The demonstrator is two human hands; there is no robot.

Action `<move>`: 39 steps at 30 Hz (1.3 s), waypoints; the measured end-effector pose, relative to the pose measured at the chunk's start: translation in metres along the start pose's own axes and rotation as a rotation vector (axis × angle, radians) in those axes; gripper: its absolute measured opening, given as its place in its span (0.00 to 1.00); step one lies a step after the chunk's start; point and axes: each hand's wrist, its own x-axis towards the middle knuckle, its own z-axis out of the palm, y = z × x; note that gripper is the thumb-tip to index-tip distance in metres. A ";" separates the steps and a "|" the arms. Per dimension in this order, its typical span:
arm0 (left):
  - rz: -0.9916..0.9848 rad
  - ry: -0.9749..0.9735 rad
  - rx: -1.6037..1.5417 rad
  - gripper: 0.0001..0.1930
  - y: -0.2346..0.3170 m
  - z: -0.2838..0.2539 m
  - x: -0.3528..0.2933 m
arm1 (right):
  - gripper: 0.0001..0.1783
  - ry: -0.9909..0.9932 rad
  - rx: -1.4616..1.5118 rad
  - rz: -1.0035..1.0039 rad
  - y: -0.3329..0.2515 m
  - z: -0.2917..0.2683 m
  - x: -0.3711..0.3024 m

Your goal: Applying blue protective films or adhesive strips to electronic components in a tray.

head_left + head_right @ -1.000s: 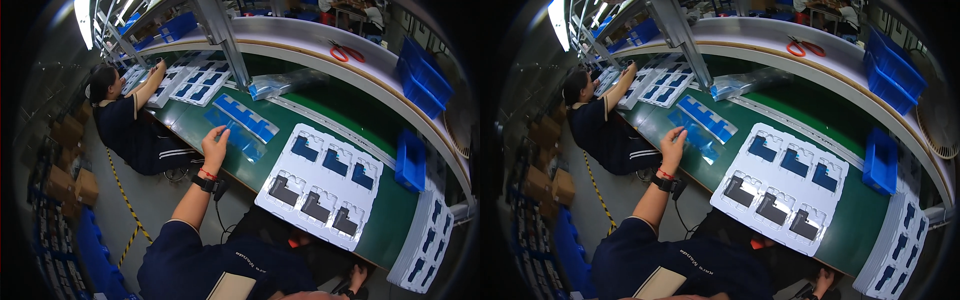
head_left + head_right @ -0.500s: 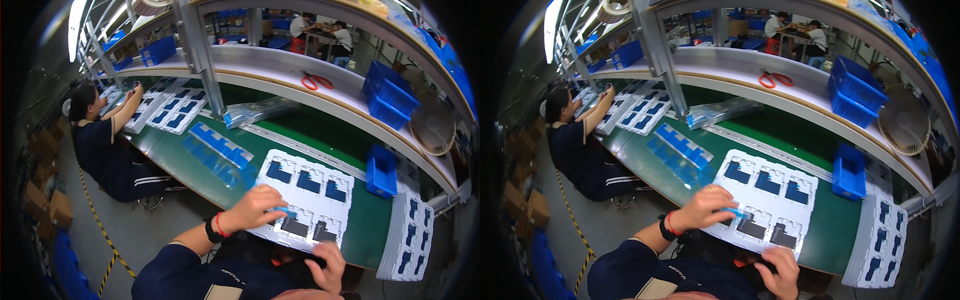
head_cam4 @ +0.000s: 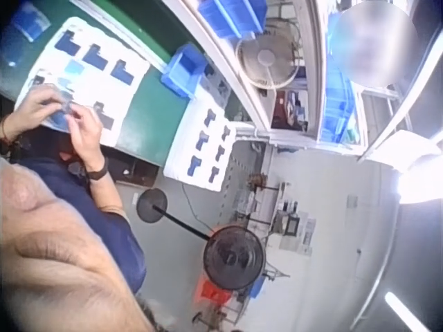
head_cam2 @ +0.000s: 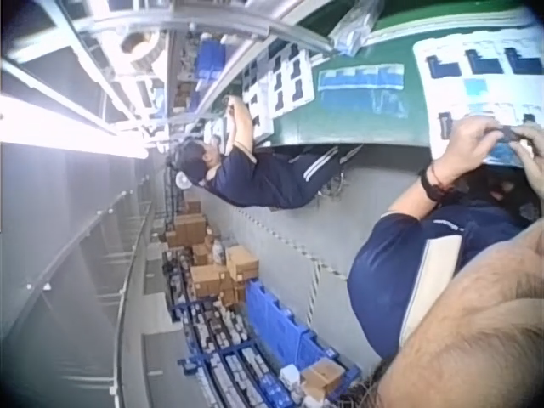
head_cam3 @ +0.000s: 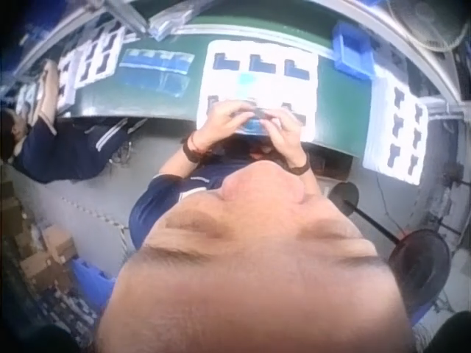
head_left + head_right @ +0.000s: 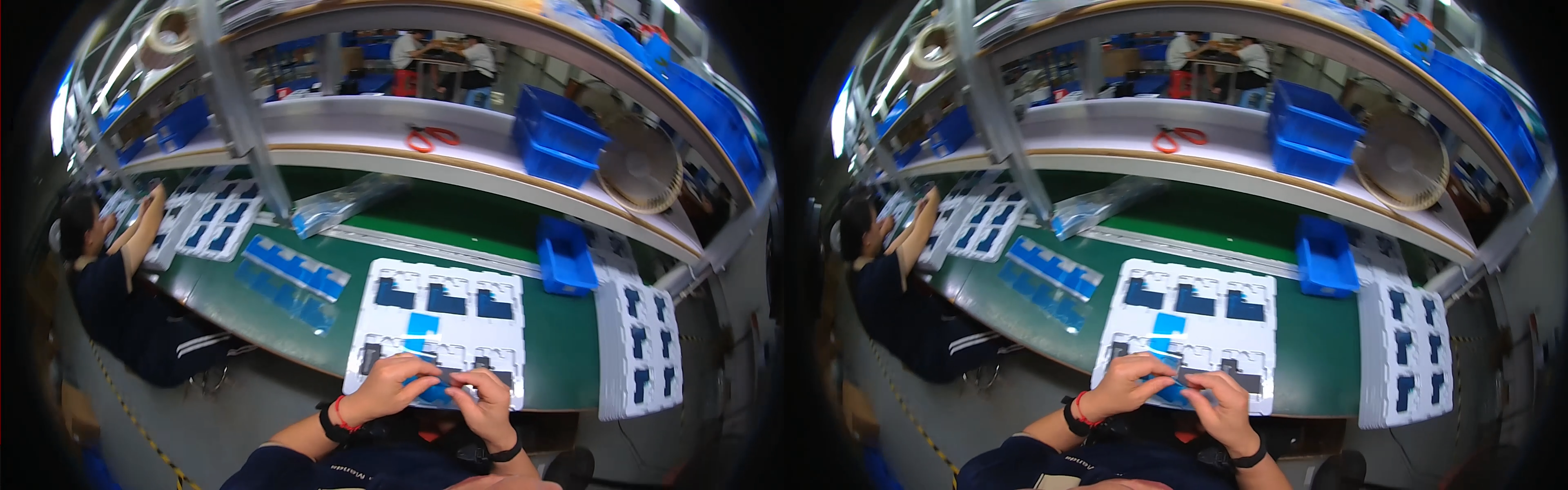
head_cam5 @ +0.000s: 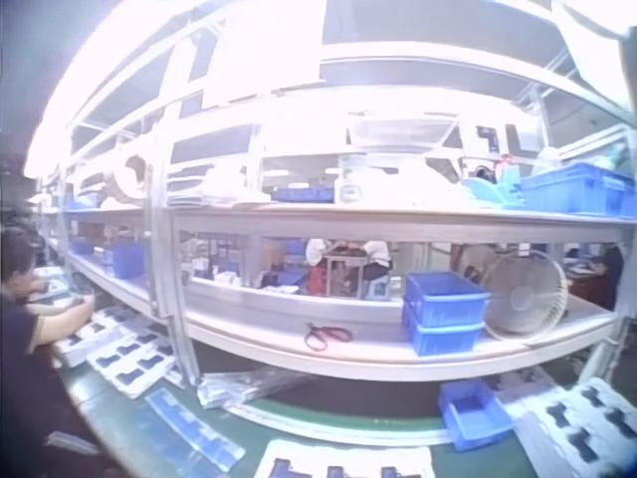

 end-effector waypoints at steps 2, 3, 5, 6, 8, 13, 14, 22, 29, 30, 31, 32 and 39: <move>-0.032 0.069 -0.031 0.04 0.001 0.005 0.002 | 0.19 -0.069 0.023 0.040 0.000 -0.001 0.003; 0.000 0.071 0.017 0.04 0.000 0.004 0.001 | 0.19 -0.095 0.038 0.057 0.004 0.000 0.000; -0.029 0.072 0.040 0.05 0.005 -0.001 -0.006 | 0.17 -0.116 0.142 0.117 0.011 0.010 -0.006; -0.059 0.109 0.042 0.06 0.007 -0.001 -0.011 | 0.16 -0.111 0.172 0.119 0.012 0.013 -0.005; -0.093 0.136 0.043 0.12 -0.001 0.004 -0.013 | 0.12 -0.068 0.183 0.178 0.011 0.008 -0.006; -0.094 0.261 0.115 0.19 -0.012 -0.008 -0.027 | 0.08 0.108 0.006 0.030 0.003 -0.005 -0.012; -0.213 0.188 -0.057 0.20 -0.012 -0.012 -0.031 | 0.08 0.125 -0.067 -0.133 0.002 -0.004 -0.012; -0.421 0.241 -0.279 0.29 -0.007 -0.012 -0.033 | 0.10 0.072 -0.256 -0.544 -0.012 0.007 -0.011; -0.418 0.000 -0.586 0.44 -0.004 -0.010 -0.031 | 0.15 0.002 -0.274 -0.442 -0.012 -0.004 -0.006; -0.397 -0.062 -0.706 0.43 0.001 -0.007 -0.021 | 0.14 -0.066 -0.264 -0.445 -0.013 -0.001 -0.005; -0.380 -0.073 -0.756 0.36 0.000 -0.005 -0.018 | 0.14 -0.095 -0.220 -0.436 -0.011 0.002 -0.006; -0.445 -0.110 -0.713 0.31 0.001 -0.007 -0.020 | 0.13 -0.147 -0.206 -0.432 -0.012 0.005 -0.008; -0.354 0.377 -0.246 0.13 -0.017 -0.022 -0.022 | 0.07 -0.088 0.362 -0.144 -0.009 -0.014 -0.014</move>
